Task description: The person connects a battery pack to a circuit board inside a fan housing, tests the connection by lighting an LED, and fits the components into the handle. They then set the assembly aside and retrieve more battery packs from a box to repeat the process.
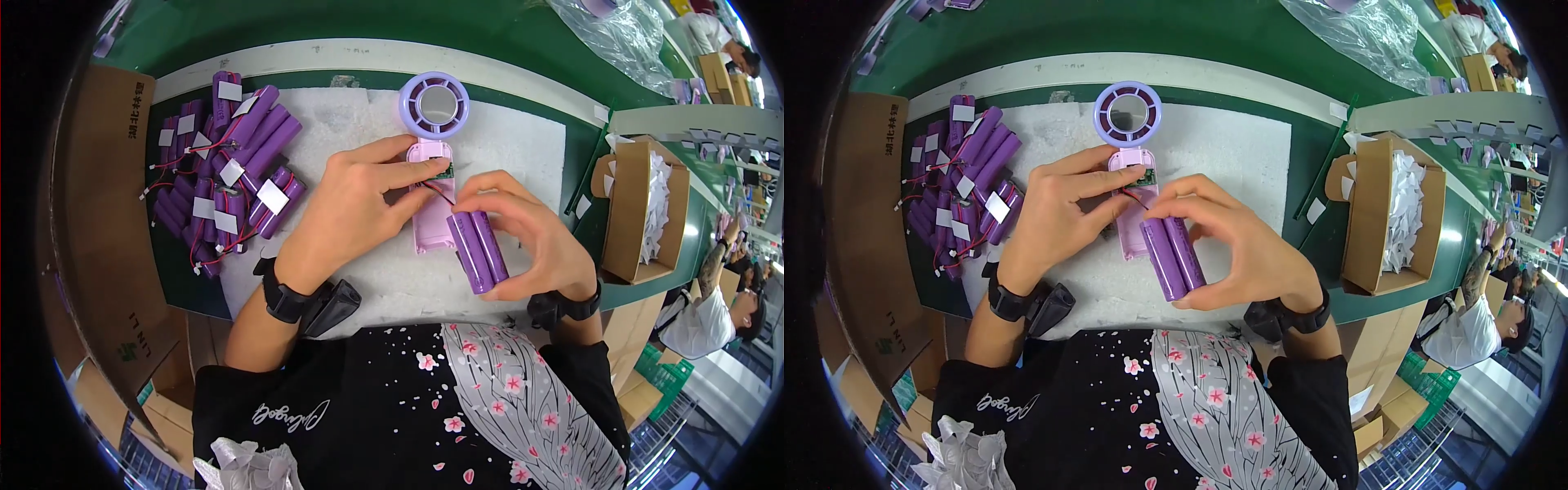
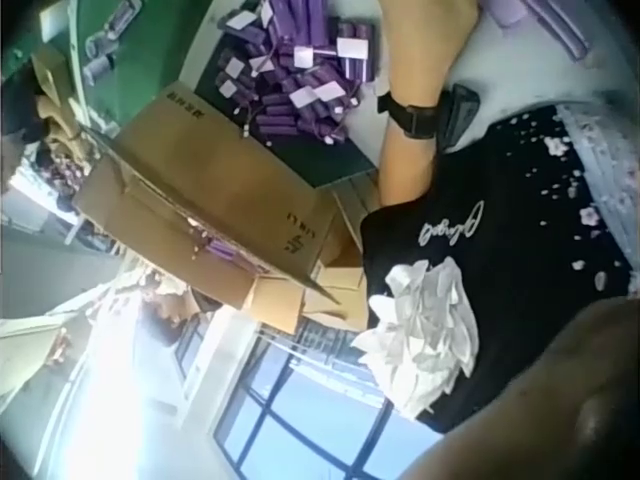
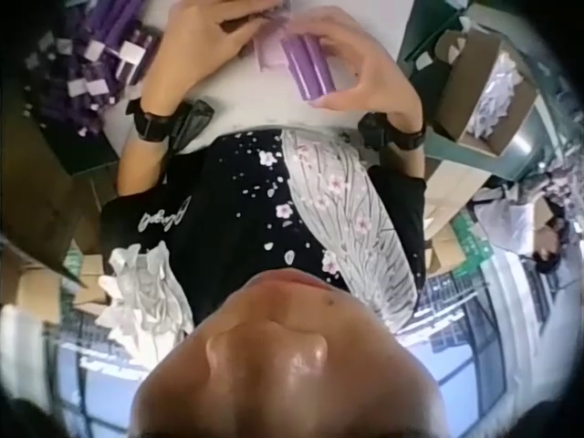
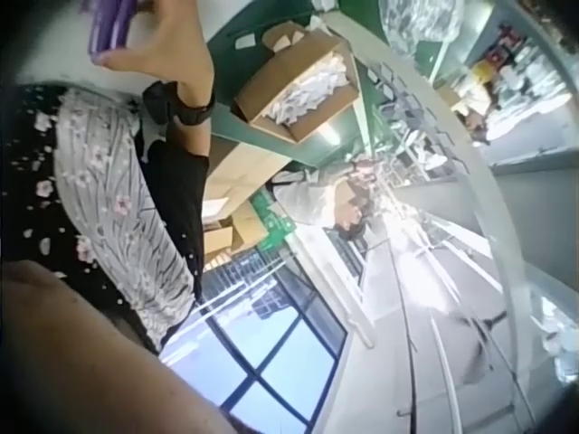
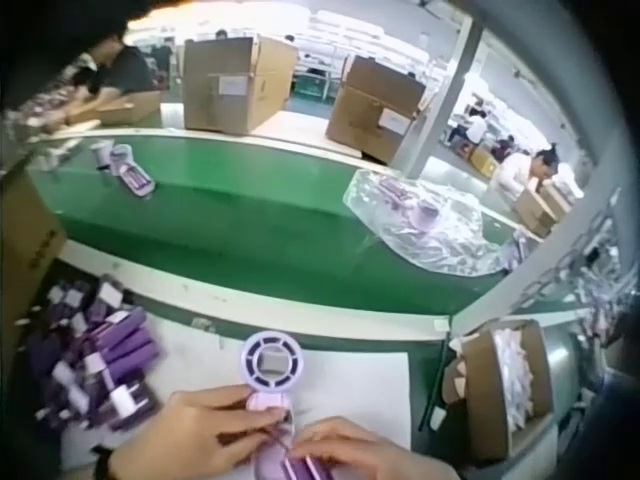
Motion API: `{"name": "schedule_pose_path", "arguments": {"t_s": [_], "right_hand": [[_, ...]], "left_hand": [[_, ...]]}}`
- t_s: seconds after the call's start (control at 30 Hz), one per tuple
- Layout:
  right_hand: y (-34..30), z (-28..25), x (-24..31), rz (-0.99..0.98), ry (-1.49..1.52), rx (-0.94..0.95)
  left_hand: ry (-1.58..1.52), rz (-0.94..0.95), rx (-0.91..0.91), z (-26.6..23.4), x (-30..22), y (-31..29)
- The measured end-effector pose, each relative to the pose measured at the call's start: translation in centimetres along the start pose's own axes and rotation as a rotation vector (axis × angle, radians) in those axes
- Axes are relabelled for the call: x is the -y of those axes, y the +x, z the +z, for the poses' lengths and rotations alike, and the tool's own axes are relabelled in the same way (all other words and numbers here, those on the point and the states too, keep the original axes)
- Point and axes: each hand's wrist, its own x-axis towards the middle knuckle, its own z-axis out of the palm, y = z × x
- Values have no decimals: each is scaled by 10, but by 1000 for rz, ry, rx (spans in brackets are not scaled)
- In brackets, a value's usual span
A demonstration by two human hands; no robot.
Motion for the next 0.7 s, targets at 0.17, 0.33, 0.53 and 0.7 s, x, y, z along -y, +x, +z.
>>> {"name": "schedule_pose_path", "arguments": {"t_s": [0.17, 0.33, 0.53, 0.7], "right_hand": [[1, 6, 6, -43, -190, -29], [11, 22, -8, -127, -333, -185], [14, 30, -14, -236, -551, -271], [10, 37, -7, -220, -597, -301]], "left_hand": [[-4, 10, 38, -1, -2, -1], [14, 45, 59, -4, 0, 1], [32, 53, 81, -7, -5, 3], [72, 34, 126, -10, -8, 3]]}}
